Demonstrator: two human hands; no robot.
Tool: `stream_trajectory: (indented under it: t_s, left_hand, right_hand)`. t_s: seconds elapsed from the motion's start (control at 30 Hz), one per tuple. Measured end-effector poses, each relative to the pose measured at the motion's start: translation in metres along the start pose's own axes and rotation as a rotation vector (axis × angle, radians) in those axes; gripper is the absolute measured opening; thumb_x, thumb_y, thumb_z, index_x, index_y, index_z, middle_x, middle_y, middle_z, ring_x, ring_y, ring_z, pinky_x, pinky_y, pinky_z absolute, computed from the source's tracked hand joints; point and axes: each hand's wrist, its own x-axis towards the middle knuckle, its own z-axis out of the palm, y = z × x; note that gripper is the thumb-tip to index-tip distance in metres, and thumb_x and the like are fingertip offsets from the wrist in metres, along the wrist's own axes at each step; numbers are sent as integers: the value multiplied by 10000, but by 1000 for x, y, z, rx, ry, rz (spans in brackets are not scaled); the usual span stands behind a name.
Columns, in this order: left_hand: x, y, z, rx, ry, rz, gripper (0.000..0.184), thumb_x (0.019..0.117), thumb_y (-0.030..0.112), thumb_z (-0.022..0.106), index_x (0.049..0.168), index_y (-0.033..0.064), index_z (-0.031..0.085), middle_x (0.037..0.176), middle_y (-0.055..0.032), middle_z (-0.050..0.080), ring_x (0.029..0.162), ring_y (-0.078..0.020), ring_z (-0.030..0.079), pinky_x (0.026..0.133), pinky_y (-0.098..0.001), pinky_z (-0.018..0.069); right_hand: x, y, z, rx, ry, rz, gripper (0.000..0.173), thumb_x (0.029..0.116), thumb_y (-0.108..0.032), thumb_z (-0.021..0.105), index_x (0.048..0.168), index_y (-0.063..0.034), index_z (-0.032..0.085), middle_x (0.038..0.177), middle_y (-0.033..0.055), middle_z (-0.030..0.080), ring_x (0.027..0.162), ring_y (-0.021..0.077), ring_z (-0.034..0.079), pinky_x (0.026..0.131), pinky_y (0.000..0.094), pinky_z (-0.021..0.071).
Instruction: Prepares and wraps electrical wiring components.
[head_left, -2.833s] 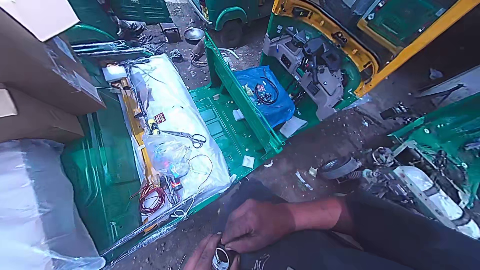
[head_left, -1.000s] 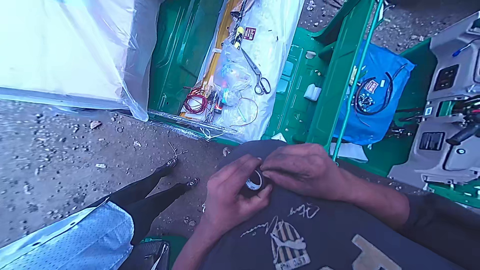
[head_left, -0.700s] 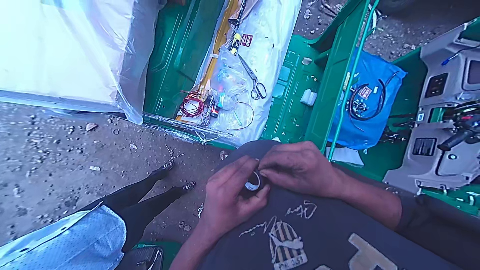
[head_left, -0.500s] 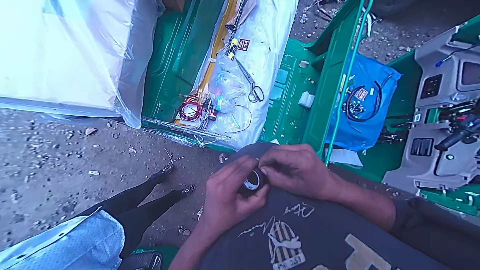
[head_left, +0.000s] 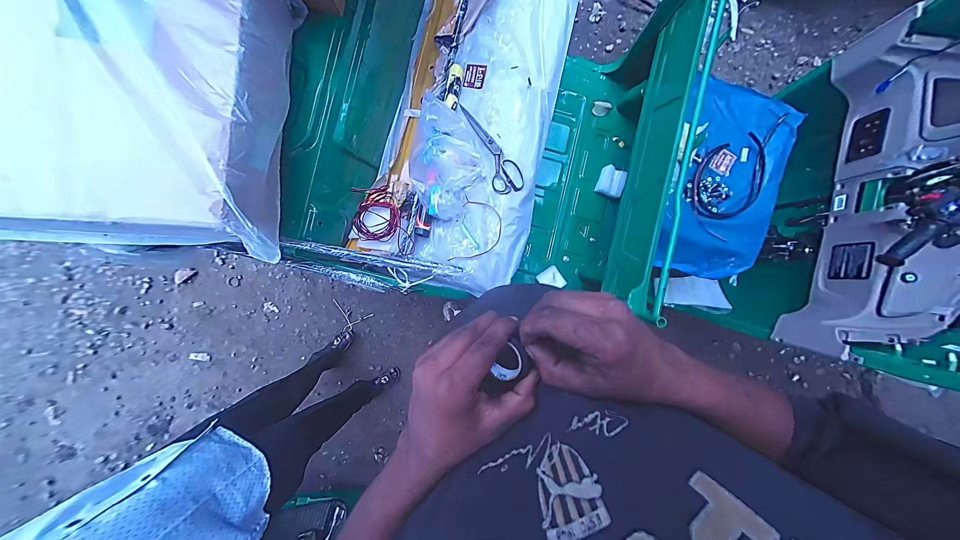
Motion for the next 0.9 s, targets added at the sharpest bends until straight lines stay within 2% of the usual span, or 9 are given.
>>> stream_trajectory:
  t_s: [0.1,0.27,0.47,0.53,0.67,0.77,0.9]
  left_hand:
    - [-5,0,-4,35,6,41,442,846,345,781,1133,10,748,1108,-157,758,1040,-201,736,892,-330,612]
    - [-15,-3,-12,67,-3,59,464,849,360,773,1147,6,737,1124,-165,755,1062,-213,734,907,-331,605]
    - [-24,-12,-20,-74,-21,47,480,851,339,786,1180,-6,725,1157,-161,747,1102,-205,720,931,-341,609]
    - [-27,-14,-22,-111,-26,30,483,852,336,798,1192,2,721,1166,-147,745,1103,-196,716,930,-348,610]
    - [-32,-17,-31,-127,-23,15,504,840,323,817,1210,-4,716,1174,-131,742,1076,-167,712,905,-324,612]
    - [-37,-18,-34,-116,-29,37,494,847,320,810,1203,-9,717,1166,-130,746,1102,-186,714,938,-354,614]
    - [-42,-19,-40,-40,-59,68,478,853,333,792,1200,11,727,1157,-129,751,1091,-189,718,930,-348,605]
  right_hand:
    - [1,-5,8,-6,-15,11,117,966,-104,604,939,-28,688,837,65,668,784,121,644,674,244,536]
    - [3,-12,21,-11,-35,29,118,948,-128,588,899,-40,648,775,49,600,725,122,587,614,243,482]
    - [3,-20,36,93,5,134,96,913,-121,585,890,-35,624,769,29,568,707,73,545,599,197,448]
    - [-1,-24,40,200,30,214,90,925,-97,583,916,-26,637,781,22,588,717,50,557,621,182,466]
    - [-10,-34,40,373,82,321,126,1002,-98,628,1052,-11,704,971,41,721,837,65,693,763,238,615]
    - [-14,-40,46,264,132,225,145,964,-95,699,1069,-7,747,1022,56,739,888,82,704,799,248,623]
    - [-15,-45,50,163,130,157,106,960,-102,721,1010,-34,784,989,46,759,959,89,712,855,247,607]
